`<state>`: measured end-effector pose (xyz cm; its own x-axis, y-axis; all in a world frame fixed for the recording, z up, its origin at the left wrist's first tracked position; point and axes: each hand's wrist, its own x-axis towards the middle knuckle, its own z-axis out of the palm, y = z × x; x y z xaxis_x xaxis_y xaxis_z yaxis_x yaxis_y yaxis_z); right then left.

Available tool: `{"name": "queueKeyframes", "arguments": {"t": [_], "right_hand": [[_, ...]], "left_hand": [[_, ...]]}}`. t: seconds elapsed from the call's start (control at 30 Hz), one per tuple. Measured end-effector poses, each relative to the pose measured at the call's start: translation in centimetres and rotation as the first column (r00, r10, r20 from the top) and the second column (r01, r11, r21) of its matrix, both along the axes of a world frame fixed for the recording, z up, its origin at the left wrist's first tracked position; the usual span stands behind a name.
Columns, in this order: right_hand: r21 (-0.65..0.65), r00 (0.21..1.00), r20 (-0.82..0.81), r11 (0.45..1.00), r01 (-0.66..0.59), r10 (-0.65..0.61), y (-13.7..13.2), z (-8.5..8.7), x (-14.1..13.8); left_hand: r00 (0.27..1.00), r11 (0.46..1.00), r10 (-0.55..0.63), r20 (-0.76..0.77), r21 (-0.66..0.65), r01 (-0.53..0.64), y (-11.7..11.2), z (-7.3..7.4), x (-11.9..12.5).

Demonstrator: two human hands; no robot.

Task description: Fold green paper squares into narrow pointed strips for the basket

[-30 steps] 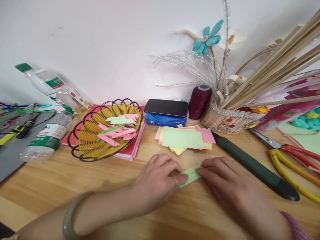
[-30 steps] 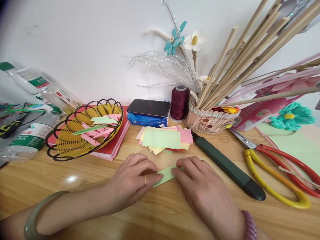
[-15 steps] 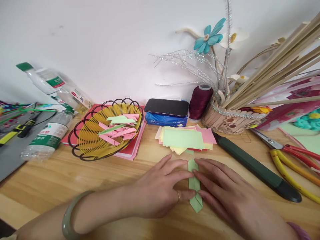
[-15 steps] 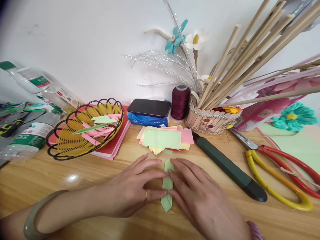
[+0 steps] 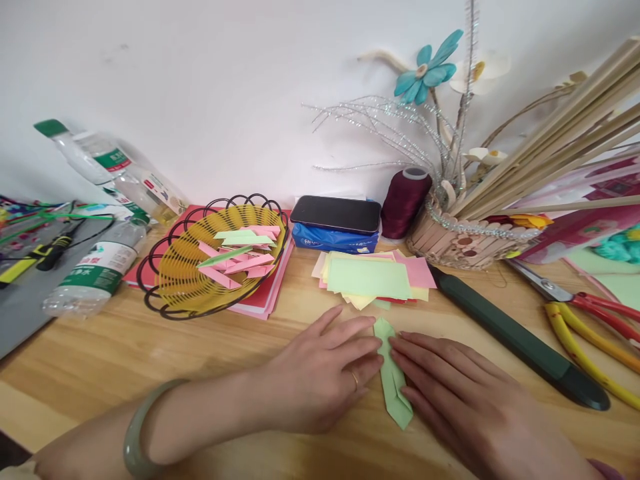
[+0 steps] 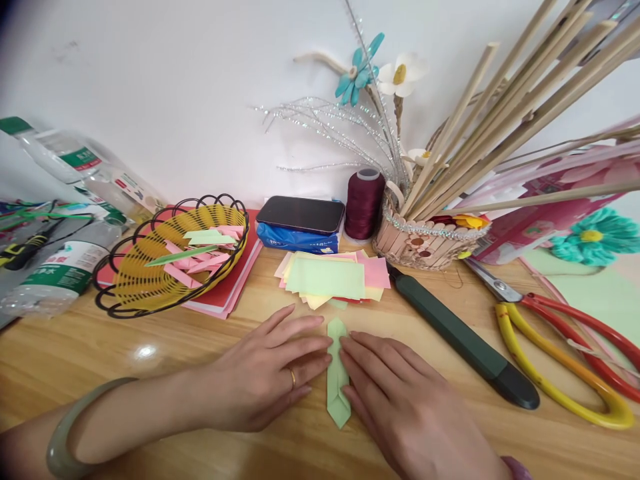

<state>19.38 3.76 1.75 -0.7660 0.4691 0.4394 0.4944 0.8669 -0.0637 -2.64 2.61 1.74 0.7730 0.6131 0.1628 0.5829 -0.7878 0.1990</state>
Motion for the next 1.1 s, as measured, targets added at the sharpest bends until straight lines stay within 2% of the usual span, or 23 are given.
{"name": "queueKeyframes", "arguments": {"t": [0.13,0.27,0.4,0.6,1.1], "right_hand": [[0.037,0.999,0.037,0.999,-0.009,0.008,-0.1,-0.6,0.3],[0.066,0.994,0.109,0.998,-0.007,0.0,-0.4,-1.3,0.7],[0.114,0.98,0.197,0.993,-0.016,-0.007,-0.5,-1.2,0.9],[0.138,0.98,0.199,0.99,-0.007,-0.021,-0.5,-0.6,0.8],[0.078,0.981,0.176,0.995,0.068,-0.081,-0.6,-1.2,0.3]], "left_hand": [[0.999,0.999,-0.047,-0.017,0.015,0.047,0.3,-0.1,-0.2],[0.999,0.999,-0.042,-0.017,0.027,0.043,0.3,-0.2,-0.2],[0.999,0.999,-0.041,-0.026,0.021,0.041,0.3,-0.2,-0.2],[0.999,0.999,-0.036,-0.033,0.03,0.037,0.3,-0.2,-0.2],[0.998,0.994,-0.062,-0.026,0.086,0.064,0.4,-0.2,0.1]]}}
